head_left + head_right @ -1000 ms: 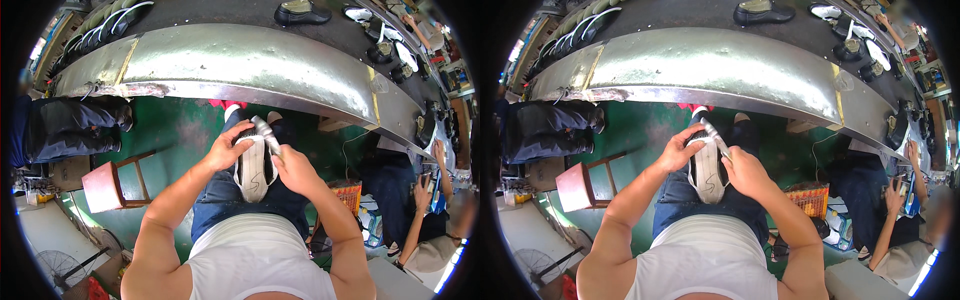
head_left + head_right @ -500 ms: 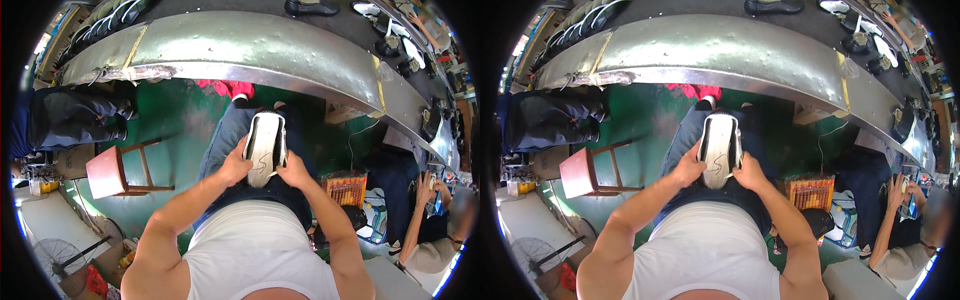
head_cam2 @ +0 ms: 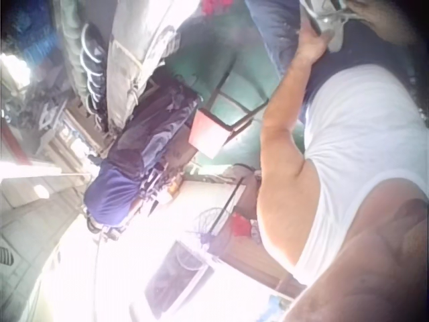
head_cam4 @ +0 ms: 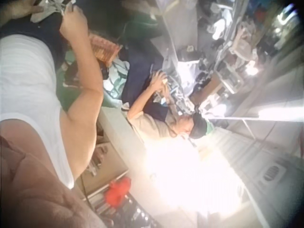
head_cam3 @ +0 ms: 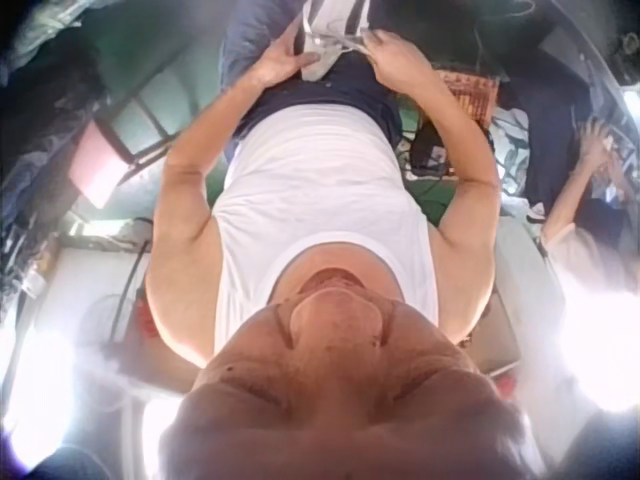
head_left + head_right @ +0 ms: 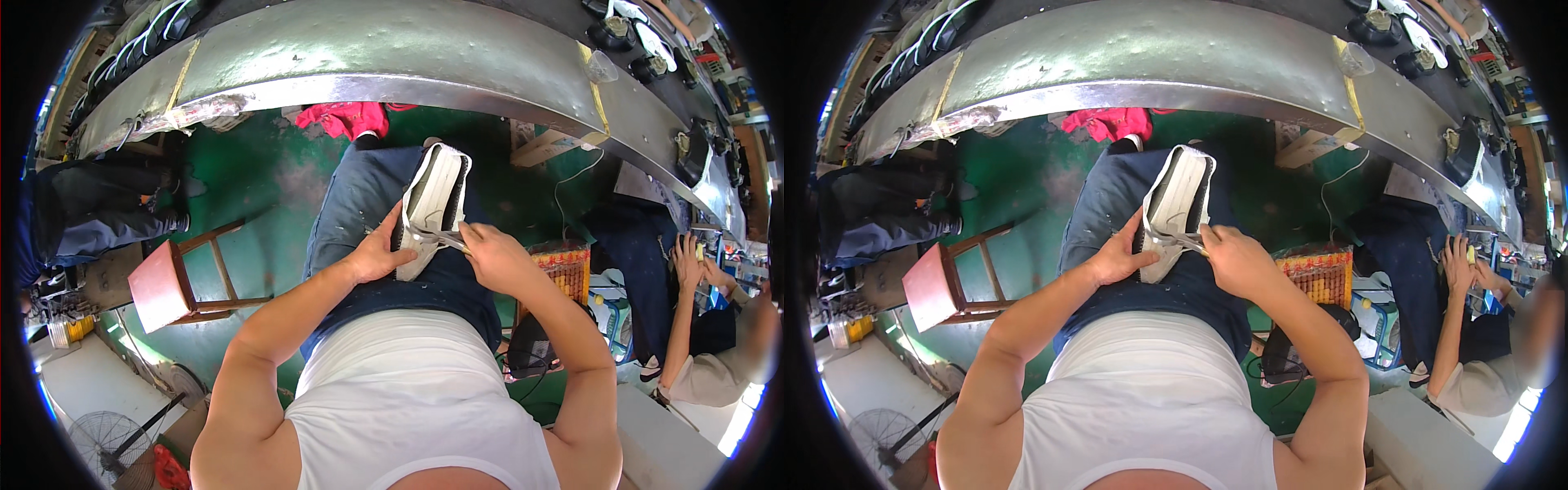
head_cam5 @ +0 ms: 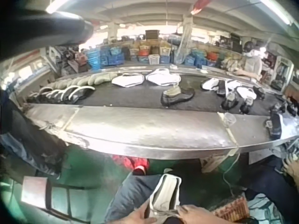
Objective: Pulling the upper of a shoe tight over a last and trimming excess material using pliers and scissors.
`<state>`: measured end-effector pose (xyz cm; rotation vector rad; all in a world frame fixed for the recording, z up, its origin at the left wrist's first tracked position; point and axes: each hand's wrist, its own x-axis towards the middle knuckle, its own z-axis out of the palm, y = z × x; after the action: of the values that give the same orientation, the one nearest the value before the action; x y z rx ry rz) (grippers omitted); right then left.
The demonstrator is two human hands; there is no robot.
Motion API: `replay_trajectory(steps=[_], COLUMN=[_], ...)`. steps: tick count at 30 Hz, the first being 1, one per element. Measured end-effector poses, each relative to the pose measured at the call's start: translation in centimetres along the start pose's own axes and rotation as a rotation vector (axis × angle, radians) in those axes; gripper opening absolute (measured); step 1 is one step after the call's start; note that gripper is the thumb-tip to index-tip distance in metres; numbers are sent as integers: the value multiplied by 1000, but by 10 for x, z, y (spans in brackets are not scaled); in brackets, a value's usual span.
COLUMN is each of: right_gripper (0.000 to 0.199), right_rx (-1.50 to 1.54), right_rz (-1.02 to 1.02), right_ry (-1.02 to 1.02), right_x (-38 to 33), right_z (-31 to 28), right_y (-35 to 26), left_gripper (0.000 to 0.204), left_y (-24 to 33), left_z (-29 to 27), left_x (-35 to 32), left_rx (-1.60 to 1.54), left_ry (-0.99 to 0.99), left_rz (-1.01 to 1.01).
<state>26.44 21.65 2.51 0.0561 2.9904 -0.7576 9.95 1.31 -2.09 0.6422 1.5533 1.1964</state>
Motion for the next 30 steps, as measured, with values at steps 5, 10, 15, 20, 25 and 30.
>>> replay_trajectory(steps=[5, 10, 15, 20, 25, 30], right_gripper=[27, 18, 20, 24, 22, 23], right_rx=[-305, 220, 39, -127, 122, 348], right_rz=[-35, -8, 43, 72, 91, 130], right_ry=[-114, -357, -168, -559, -184, -116], right_x=[27, 35, 32, 52, 27, 20], right_z=[-18, 1, -12, -34, 36, 27], right_y=[-5, -3, -16, -27, -16, -22], left_gripper=[104, 105, 108, 92, 69, 65], left_y=[-22, -20, -28, -39, -17, -33], left_z=[-4, -15, -11, -8, 4, 2], left_x=[3, 8, 9, 11, 34, 46], left_rx=[-18, 4, 109, -121, -817, -356], left_ry=[-30, -121, -66, -7, 352, 444], left_rz=[23, -72, 34, 79, -325, -151])
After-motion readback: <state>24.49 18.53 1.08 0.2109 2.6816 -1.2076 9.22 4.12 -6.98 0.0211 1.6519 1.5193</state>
